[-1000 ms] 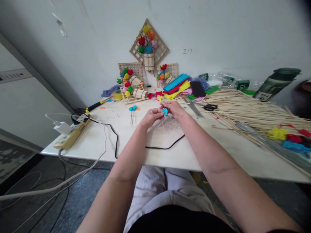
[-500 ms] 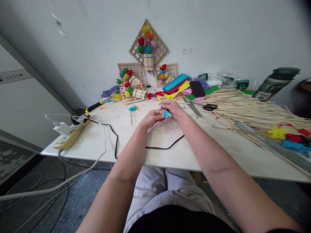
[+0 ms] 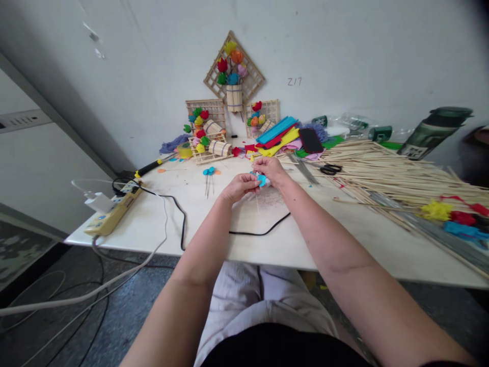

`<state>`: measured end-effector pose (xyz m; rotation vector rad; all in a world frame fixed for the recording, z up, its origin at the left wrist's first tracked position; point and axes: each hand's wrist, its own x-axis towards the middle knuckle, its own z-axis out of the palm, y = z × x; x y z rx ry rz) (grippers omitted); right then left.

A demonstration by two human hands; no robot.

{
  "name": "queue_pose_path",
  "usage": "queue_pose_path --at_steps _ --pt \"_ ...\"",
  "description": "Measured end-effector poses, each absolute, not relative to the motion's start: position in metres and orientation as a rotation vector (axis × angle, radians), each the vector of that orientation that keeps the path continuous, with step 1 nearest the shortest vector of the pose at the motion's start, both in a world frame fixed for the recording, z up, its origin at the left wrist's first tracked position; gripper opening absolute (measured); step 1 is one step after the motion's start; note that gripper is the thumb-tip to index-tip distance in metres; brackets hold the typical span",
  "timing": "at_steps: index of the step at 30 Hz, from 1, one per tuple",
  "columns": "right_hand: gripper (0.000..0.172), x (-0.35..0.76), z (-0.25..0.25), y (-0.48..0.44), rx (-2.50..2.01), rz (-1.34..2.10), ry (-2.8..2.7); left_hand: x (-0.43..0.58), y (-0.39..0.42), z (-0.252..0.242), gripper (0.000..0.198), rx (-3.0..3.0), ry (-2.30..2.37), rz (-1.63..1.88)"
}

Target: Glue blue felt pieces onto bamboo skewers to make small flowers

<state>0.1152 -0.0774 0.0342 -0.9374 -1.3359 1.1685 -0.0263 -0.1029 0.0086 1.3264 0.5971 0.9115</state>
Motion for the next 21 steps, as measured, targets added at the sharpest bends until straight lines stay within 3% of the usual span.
queue_pose_path --at_steps 9,21 --pt "0.010 0.1154 0.0291 -0.0719 -0.970 1.006 -1.387 -0.0262 -0.0991 0.0037 0.031 1.289 0.624 0.988" --pt "0.015 0.1185 0.0296 -0.0731 -0.912 1.199 -1.288 -0.0278 -0.0974 0.0044 0.031 1.263 0.691 1.161"
